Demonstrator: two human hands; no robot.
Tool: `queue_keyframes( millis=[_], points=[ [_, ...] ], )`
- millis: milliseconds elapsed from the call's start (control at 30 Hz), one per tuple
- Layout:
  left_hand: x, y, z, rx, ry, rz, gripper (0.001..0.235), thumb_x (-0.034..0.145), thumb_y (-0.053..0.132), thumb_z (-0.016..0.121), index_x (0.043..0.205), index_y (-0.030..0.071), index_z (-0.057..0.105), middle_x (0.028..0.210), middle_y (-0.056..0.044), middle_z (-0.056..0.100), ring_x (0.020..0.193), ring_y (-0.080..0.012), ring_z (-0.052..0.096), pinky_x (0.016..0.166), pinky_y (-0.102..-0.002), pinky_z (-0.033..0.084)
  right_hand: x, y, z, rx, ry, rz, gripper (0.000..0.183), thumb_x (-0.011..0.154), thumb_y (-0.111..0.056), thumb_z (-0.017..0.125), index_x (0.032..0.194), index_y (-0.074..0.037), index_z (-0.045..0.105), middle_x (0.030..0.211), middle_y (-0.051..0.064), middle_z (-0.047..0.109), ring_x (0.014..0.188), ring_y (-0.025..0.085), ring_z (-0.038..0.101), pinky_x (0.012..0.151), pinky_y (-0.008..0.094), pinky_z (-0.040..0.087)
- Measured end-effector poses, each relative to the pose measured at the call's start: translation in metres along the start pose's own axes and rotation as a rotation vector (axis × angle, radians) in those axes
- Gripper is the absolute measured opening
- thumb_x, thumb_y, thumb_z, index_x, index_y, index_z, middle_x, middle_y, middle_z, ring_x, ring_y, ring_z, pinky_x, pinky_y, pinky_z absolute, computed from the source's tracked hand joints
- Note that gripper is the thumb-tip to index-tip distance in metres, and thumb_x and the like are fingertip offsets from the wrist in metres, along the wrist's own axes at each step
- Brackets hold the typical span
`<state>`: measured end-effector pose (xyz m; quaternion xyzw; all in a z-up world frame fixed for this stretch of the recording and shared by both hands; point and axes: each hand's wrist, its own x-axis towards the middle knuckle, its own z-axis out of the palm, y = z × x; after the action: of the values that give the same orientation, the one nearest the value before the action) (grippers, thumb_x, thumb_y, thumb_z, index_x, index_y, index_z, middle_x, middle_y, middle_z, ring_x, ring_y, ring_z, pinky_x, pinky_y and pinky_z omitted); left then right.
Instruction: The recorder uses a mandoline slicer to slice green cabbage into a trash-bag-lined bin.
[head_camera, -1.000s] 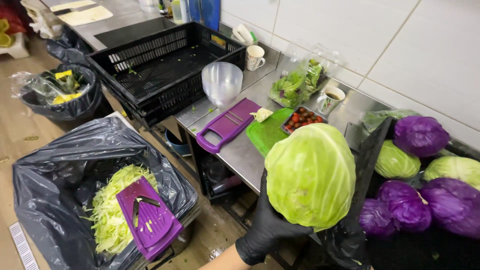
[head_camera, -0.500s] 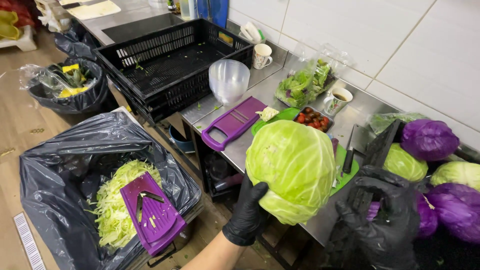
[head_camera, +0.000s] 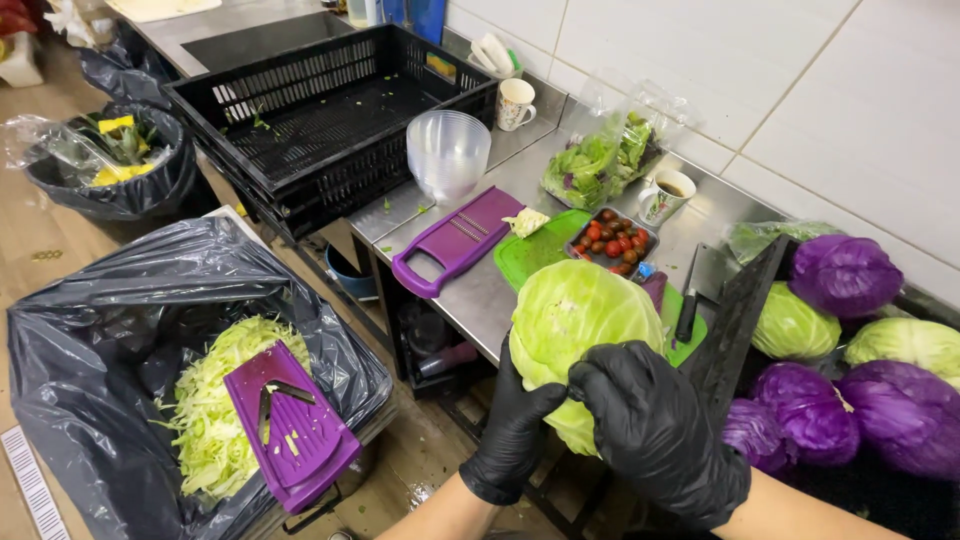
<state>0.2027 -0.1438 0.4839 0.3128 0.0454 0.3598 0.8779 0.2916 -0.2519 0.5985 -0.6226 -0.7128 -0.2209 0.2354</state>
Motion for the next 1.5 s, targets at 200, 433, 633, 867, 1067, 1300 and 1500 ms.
queue_keyframes(
  millis=[200,433,633,867,1067,1300,1500],
  points=[
    [-0.001,0.011,-0.012,0.102,-0.061,-0.091,0.113,0.067,0.033,0.09,0.159,0.006,0.031,0.149,-0.013,0.052,0.137,-0.0275,0.051,0.113,-0.042,0.043,0.033,0.024,-0.022,0.299,-0.307,0.406,0.013,0.086,-0.015,0.071,0.091,-0.004,0.064,0.077,0.013,0.064,0.071,0.03,0.067,0.063,0.041,0.052],
    [-0.017,-0.01,-0.076,-0.189,-0.228,-0.457,0.109,0.071,0.04,0.087,0.159,0.005,0.032,0.15,-0.015,0.053,0.134,-0.0302,0.056,0.112,-0.045,0.047,0.021,0.034,-0.01,1.368,-0.394,0.948,0.024,0.093,-0.025,0.064,0.1,-0.002,0.063,0.078,0.003,0.061,0.057,0.019,0.068,0.049,0.035,0.056],
    [-0.019,-0.006,-0.08,-0.155,-0.2,-0.429,0.105,0.071,0.039,0.087,0.157,0.007,0.035,0.148,-0.014,0.056,0.133,-0.0296,0.058,0.111,-0.045,0.049,-0.012,0.048,0.017,1.403,-0.069,1.124,0.028,0.091,-0.021,0.066,0.115,-0.006,0.067,0.082,0.004,0.06,0.059,0.017,0.061,0.051,0.032,0.05],
    [-0.003,-0.028,-0.134,-0.248,-0.207,-0.553,0.092,0.081,0.043,0.078,0.156,0.005,0.04,0.146,-0.016,0.059,0.131,-0.0301,0.06,0.113,-0.045,0.048,-0.023,0.029,0.044,1.534,-0.207,0.687,0.031,0.095,-0.014,0.073,0.116,0.005,0.06,0.095,0.009,0.069,0.084,0.024,0.075,0.077,0.039,0.063],
    [0.001,-0.017,-0.118,-0.279,-0.138,-0.51,0.066,0.094,0.04,0.064,0.147,0.003,0.052,0.141,-0.016,0.063,0.127,-0.03,0.062,0.113,-0.045,0.047,0.03,0.06,-0.008,1.321,-0.343,0.731,0.044,0.092,-0.014,0.068,0.133,-0.001,0.062,0.113,0.016,0.079,0.084,0.024,0.075,0.075,0.037,0.064],
    [0.008,-0.008,-0.102,-0.328,-0.138,-0.586,0.057,0.101,0.035,0.057,0.148,0.004,0.05,0.144,-0.015,0.059,0.129,-0.0276,0.06,0.115,-0.044,0.046,0.043,0.064,0.022,0.856,-0.504,0.386,0.08,0.081,-0.032,0.08,0.148,-0.005,0.045,0.148,0.011,0.058,0.133,0.022,0.056,0.108,0.038,0.046],
    [0.002,0.015,-0.083,-0.194,-0.152,-0.617,0.058,0.101,0.037,0.054,0.152,0.01,0.045,0.148,-0.011,0.056,0.133,-0.0236,0.056,0.114,-0.041,0.044,0.009,0.041,0.041,1.1,-0.672,0.427,0.084,0.077,-0.037,0.082,0.148,-0.005,0.05,0.144,0.011,0.061,0.136,0.021,0.054,0.112,0.037,0.042]
  ],
)
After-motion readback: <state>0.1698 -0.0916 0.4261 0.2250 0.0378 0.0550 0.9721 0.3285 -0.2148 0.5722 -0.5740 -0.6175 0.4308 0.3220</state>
